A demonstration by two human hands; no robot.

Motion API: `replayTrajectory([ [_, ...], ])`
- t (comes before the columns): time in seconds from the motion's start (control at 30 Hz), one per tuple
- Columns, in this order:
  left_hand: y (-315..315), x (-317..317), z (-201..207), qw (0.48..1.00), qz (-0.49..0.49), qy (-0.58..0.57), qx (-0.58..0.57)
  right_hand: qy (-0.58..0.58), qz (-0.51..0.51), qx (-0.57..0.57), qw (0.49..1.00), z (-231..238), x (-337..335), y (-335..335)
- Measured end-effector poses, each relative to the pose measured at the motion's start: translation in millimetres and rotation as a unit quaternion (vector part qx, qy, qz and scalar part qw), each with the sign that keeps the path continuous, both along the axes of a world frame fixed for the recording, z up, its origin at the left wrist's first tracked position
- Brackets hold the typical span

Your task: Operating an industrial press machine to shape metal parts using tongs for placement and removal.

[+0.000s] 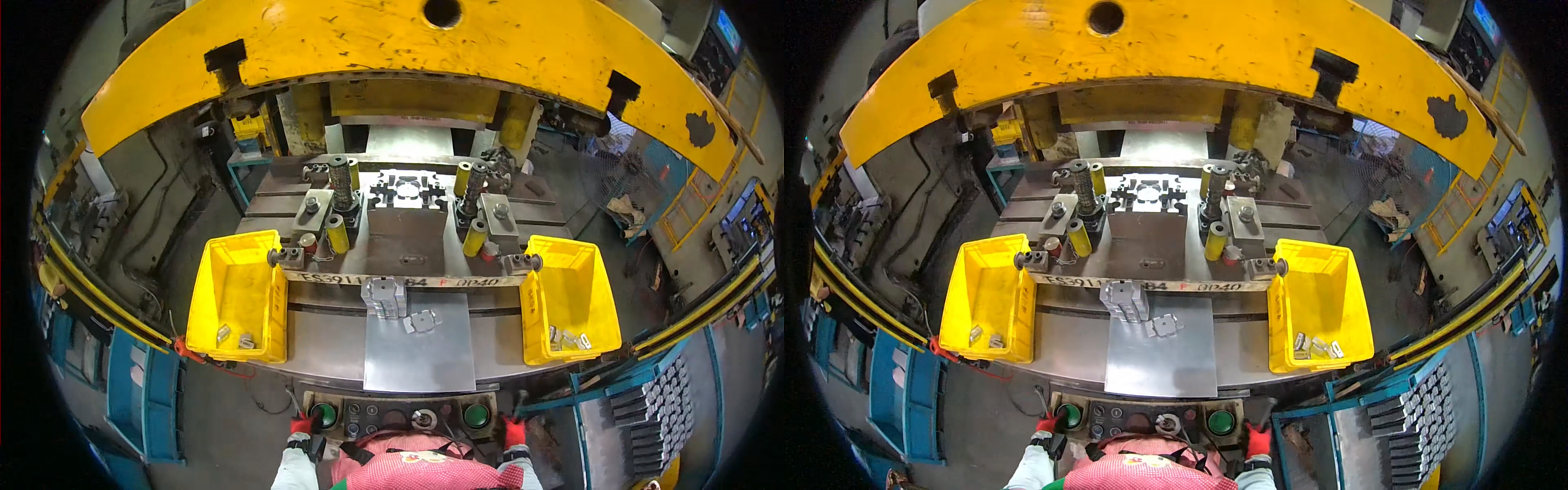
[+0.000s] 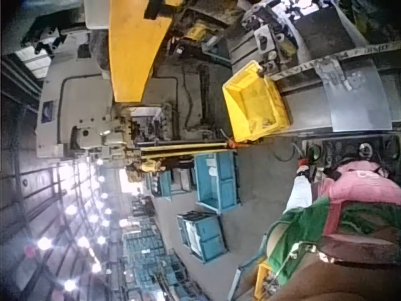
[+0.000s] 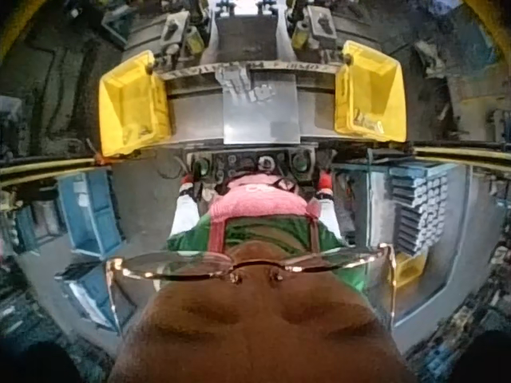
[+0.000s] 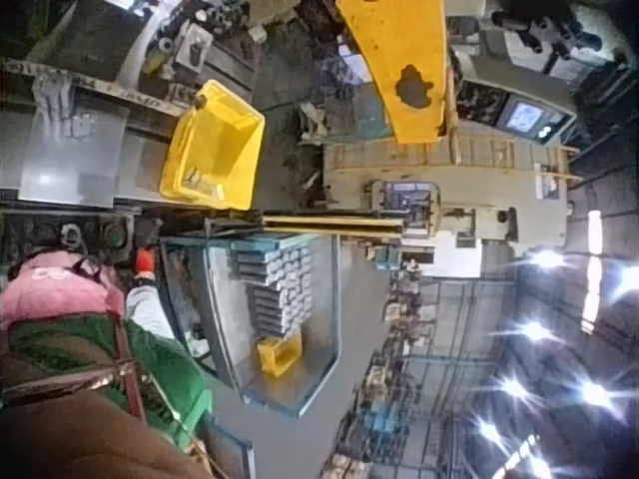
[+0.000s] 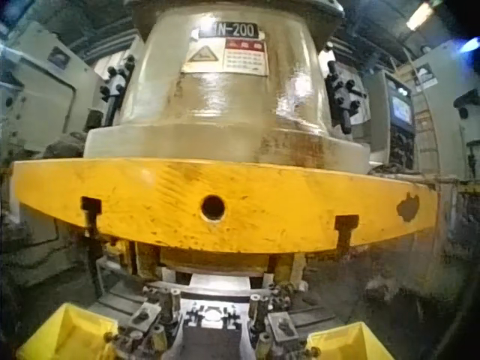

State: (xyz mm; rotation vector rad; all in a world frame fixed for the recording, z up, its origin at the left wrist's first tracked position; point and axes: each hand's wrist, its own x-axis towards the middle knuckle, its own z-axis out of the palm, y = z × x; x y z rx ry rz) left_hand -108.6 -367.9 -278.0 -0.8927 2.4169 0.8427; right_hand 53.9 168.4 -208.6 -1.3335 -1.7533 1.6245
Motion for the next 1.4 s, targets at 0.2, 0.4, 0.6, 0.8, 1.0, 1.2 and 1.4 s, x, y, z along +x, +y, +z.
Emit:
replayTrajectory([
  [0.2, -21, 6, -11, 0.999, -0.002, -0.008, -0.043, -0.287, 0.138, -0.01, 0.948, 30, -52, -37],
  [0.4, -2, 13, -8, 0.989, 0.084, 0.117, -0.032, -0.261, 0.33, 0.302, 0.856, -39, -36, -8],
  [0.6, 13, 10, 40, 0.978, 0.189, 0.064, 0.061, -0.353, 0.469, 0.511, 0.629, -88, -31, 13],
  [0.8, 24, 0, 35, 0.974, 0.182, 0.062, 0.121, -0.416, 0.506, 0.56, 0.508, -144, -25, 41],
  [1.0, -56, 18, -41, 0.987, 0.048, -0.005, 0.153, -0.3, 0.528, 0.578, 0.545, -117, -44, 8],
  [1.2, -10, 3, -4, 0.988, 0.09, -0.038, 0.123, -0.293, 0.479, 0.602, 0.567, -129, -27, 28],
  [1.4, -18, 13, -14, 0.994, 0.07, 0.076, 0.025, -0.197, 0.392, 0.364, 0.821, -123, -39, 21],
])
